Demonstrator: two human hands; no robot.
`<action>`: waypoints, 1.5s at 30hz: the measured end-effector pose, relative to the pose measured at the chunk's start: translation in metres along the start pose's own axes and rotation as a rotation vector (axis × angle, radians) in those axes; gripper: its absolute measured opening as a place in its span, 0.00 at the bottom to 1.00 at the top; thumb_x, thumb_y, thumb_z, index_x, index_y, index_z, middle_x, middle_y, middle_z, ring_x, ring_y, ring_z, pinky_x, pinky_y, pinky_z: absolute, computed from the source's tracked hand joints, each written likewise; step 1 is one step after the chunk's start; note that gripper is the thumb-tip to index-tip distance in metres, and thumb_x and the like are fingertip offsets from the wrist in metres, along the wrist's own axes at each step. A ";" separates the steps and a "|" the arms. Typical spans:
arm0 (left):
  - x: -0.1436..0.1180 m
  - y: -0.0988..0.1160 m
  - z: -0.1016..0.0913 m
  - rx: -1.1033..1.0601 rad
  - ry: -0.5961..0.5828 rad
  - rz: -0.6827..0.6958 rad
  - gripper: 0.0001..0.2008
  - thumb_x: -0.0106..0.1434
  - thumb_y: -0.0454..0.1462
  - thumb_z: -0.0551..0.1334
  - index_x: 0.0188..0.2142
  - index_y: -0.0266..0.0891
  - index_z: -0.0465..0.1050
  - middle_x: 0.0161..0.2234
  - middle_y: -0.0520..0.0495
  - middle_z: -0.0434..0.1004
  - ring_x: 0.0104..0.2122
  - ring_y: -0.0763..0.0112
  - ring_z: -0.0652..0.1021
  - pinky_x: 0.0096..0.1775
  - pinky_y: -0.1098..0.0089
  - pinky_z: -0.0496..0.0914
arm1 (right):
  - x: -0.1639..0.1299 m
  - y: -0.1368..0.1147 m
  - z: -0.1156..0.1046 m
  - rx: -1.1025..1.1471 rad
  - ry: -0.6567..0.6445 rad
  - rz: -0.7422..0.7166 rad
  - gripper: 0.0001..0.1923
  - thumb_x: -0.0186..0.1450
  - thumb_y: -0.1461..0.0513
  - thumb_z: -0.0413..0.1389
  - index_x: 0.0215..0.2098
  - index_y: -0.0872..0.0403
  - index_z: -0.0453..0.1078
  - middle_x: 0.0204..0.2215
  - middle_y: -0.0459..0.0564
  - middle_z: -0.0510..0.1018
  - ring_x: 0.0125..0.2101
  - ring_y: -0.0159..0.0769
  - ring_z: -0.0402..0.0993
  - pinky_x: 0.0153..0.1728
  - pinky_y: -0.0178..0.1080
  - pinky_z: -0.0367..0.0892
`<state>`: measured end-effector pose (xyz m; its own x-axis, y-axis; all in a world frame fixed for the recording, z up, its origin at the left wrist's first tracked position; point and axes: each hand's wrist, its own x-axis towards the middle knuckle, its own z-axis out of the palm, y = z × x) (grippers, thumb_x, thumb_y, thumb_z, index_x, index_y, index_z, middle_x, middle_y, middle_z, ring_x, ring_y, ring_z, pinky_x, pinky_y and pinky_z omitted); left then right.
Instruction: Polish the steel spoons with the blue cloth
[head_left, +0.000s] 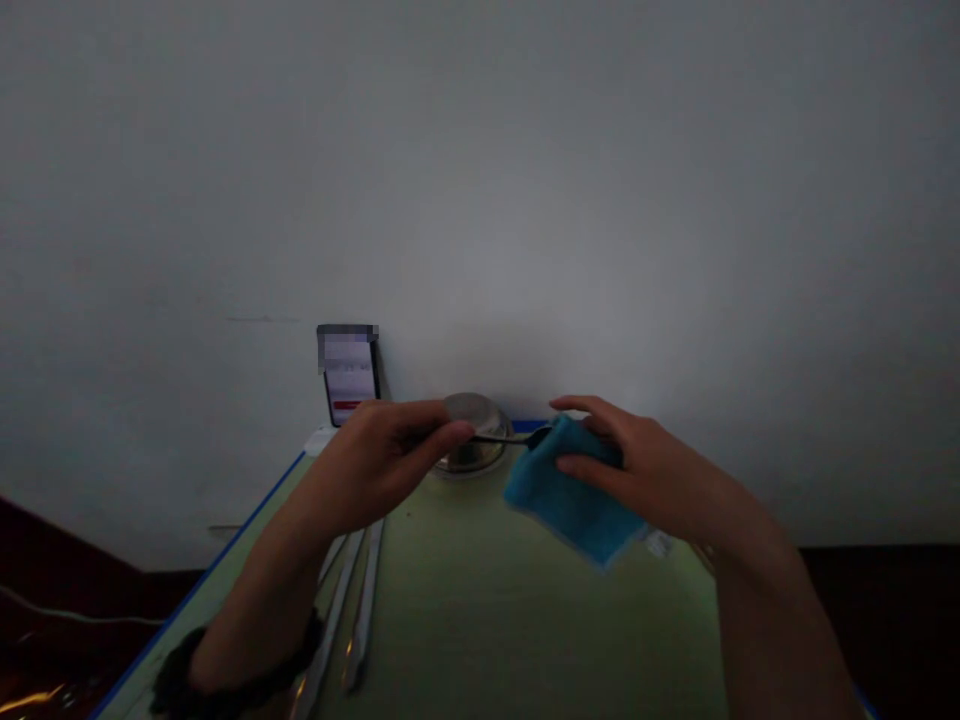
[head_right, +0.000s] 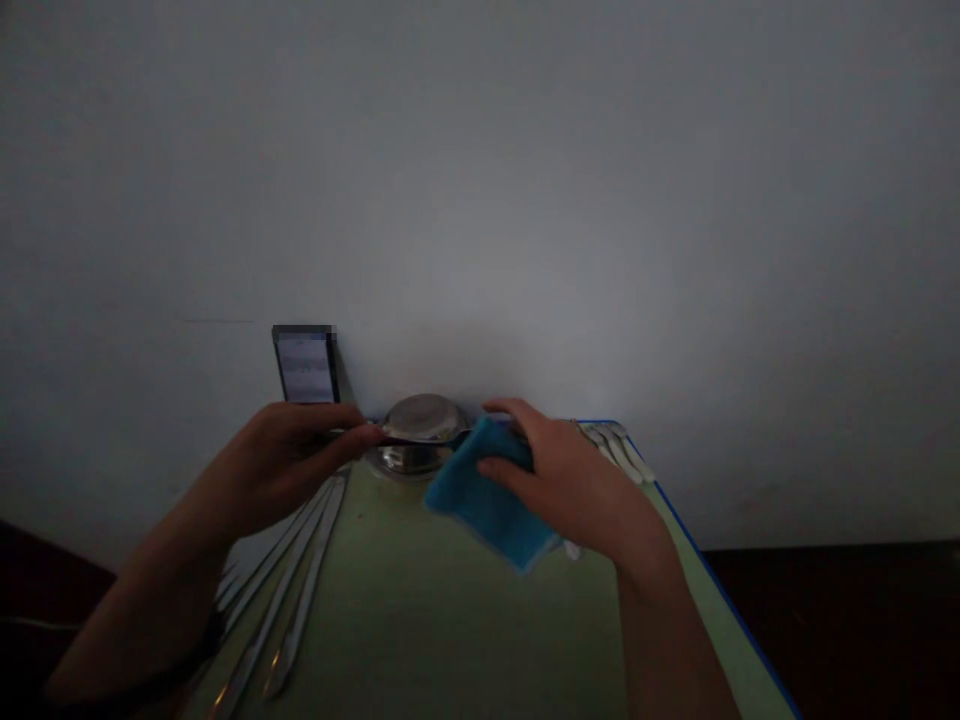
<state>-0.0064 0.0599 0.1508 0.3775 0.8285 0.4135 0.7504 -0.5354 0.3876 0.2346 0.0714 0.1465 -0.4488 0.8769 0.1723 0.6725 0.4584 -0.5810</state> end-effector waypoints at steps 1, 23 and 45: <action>0.000 0.000 0.000 -0.005 0.021 -0.002 0.17 0.62 0.41 0.52 0.20 0.35 0.63 0.15 0.58 0.52 0.16 0.82 0.58 0.19 0.78 0.52 | 0.000 0.000 -0.001 0.023 0.032 0.017 0.21 0.59 0.55 0.52 0.51 0.45 0.58 0.40 0.46 0.74 0.38 0.36 0.70 0.36 0.38 0.63; 0.003 0.012 0.007 0.022 0.007 0.066 0.16 0.62 0.40 0.53 0.20 0.35 0.63 0.15 0.59 0.52 0.16 0.83 0.59 0.20 0.78 0.52 | 0.004 0.000 -0.002 -0.030 -0.018 -0.092 0.14 0.60 0.58 0.52 0.45 0.42 0.66 0.41 0.39 0.76 0.40 0.33 0.71 0.42 0.37 0.63; 0.004 0.007 0.003 0.055 -0.074 -0.009 0.17 0.62 0.44 0.50 0.24 0.35 0.67 0.16 0.56 0.60 0.17 0.80 0.62 0.21 0.77 0.55 | 0.007 -0.001 0.001 -0.009 0.004 -0.074 0.10 0.60 0.56 0.51 0.37 0.51 0.69 0.32 0.45 0.76 0.32 0.33 0.70 0.31 0.35 0.62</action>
<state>0.0020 0.0595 0.1526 0.4079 0.8442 0.3478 0.7821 -0.5196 0.3440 0.2301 0.0765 0.1475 -0.4949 0.8413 0.2176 0.6428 0.5229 -0.5598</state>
